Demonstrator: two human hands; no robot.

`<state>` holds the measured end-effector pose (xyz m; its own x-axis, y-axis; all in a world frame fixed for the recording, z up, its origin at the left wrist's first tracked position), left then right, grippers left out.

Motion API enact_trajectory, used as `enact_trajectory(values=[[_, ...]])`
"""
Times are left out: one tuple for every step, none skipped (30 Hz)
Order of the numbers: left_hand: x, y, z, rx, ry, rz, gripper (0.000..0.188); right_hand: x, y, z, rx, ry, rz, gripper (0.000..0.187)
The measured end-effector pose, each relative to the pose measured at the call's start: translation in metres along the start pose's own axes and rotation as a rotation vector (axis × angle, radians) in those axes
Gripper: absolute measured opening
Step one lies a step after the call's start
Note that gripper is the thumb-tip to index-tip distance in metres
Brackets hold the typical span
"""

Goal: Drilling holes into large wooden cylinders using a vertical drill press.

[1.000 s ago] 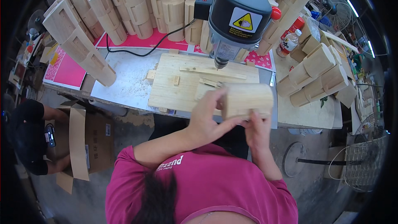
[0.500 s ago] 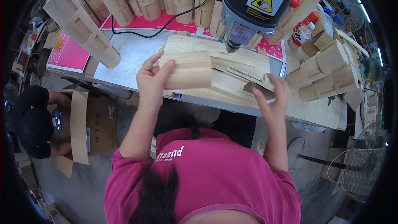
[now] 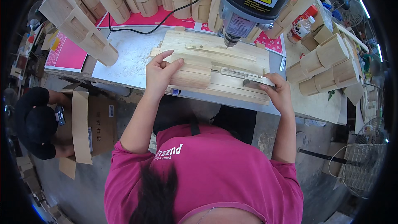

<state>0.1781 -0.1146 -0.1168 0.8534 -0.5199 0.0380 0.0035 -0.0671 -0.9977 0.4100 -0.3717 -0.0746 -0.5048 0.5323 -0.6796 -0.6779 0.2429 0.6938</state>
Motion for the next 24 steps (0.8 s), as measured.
enact_trajectory(values=[[0.001, 0.001, 0.001, 0.000, 0.004, 0.001, 0.047, 0.000, 0.000, 0.001, 0.007, 0.012, -0.020, 0.021], [0.002, 0.003, 0.002, -0.006, 0.005, -0.048, 0.047, 0.001, -0.001, 0.001, 0.014, 0.024, -0.039, 0.021], [0.003, 0.005, 0.001, -0.013, 0.006, -0.097, 0.047, 0.002, -0.002, 0.000, 0.016, 0.023, -0.038, 0.021], [0.004, 0.003, 0.001, -0.014, 0.007, -0.096, 0.047, 0.005, -0.003, 0.000, 0.010, 0.023, -0.007, 0.021], [0.008, 0.001, 0.000, -0.010, 0.015, -0.086, 0.046, 0.007, -0.002, 0.000, 0.005, 0.023, 0.024, 0.021], [0.011, 0.000, -0.002, -0.007, 0.020, -0.077, 0.046, 0.010, -0.001, 0.000, 0.004, 0.025, 0.026, 0.021], [0.014, 0.003, -0.003, -0.008, 0.019, -0.076, 0.046, 0.014, -0.001, 0.000, 0.032, 0.039, 0.090, 0.021], [0.018, 0.010, -0.003, -0.028, 0.030, -0.042, 0.045, 0.017, -0.003, 0.000, 0.059, 0.052, 0.154, 0.021], [0.021, 0.018, -0.002, -0.047, 0.044, -0.009, 0.044, 0.017, -0.004, 0.001, 0.059, 0.051, 0.154, 0.021], [0.025, 0.027, -0.002, -0.063, 0.079, 0.011, 0.046, 0.019, -0.007, 0.001, 0.062, 0.074, 0.166, 0.022], [0.028, 0.032, -0.002, -0.062, 0.081, 0.012, 0.046, 0.022, -0.009, 0.002, 0.065, 0.096, 0.177, 0.022], [0.035, 0.036, -0.004, -0.067, 0.119, -0.029, 0.046, 0.021, -0.011, 0.003, 0.068, 0.094, 0.177, 0.022], [0.043, 0.039, -0.006, -0.073, 0.157, -0.069, 0.046, 0.023, -0.014, 0.004, 0.089, 0.104, 0.193, 0.022], [0.051, 0.042, -0.007, -0.079, 0.204, -0.106, 0.046, 0.024, -0.016, 0.004, 0.109, 0.114, 0.209, 0.023], [0.055, 0.040, -0.010, -0.076, 0.201, -0.109, 0.046, 0.026, -0.014, 0.003, 0.105, 0.115, 0.207, 0.023], [0.063, 0.039, -0.016, -0.097, 0.243, -0.158, 0.047, 0.025, -0.013, 0.002, 0.115, 0.070, 0.225, 0.026], [0.068, 0.038, -0.021, -0.117, 0.285, -0.207, 0.048, 0.023, -0.013, 0.001, 0.124, 0.026, 0.244, 0.029], [0.072, 0.035, -0.025, -0.096, 0.342, -0.217, 0.052, 0.024, -0.017, -0.001, 0.123, 0.027, 0.242, 0.029], [0.072, 0.038, -0.026, -0.095, 0.340, -0.219, 0.052, 0.014, -0.014, -0.003, 0.022, -0.076, 0.171, 0.032], [0.069, 0.032, -0.027, 0.034, 0.326, -0.144, 0.056, 0.002, -0.008, -0.007, -0.081, -0.177, 0.100, 0.036], [0.065, 0.025, -0.030, 0.162, 0.306, -0.065, 0.060, 0.001, -0.008, -0.011, -0.085, -0.171, 0.104, 0.036], [0.061, 0.026, -0.032, 0.162, 0.296, -0.064, 0.060, -0.004, -0.004, -0.016, -0.100, -0.208, -0.130, 0.040], [0.063, 0.005, -0.043, 0.451, 0.299, 0.298, 0.065, -0.006, 0.001, -0.020, -0.117, -0.245, -0.362, 0.044], [0.073, -0.008, -0.060, 0.734, 0.298, 0.664, 0.071, -0.004, 0.003, -0.023, -0.122, -0.243, -0.360, 0.044]])
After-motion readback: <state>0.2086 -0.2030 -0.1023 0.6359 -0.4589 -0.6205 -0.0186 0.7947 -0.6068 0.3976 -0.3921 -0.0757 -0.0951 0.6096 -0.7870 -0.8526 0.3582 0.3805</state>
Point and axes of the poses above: each hand's wrist, its own z-axis towards the middle knuckle, its own x-axis out of the palm, y = z × x, the point moved 10 cm from there along z, towards the middle knuckle
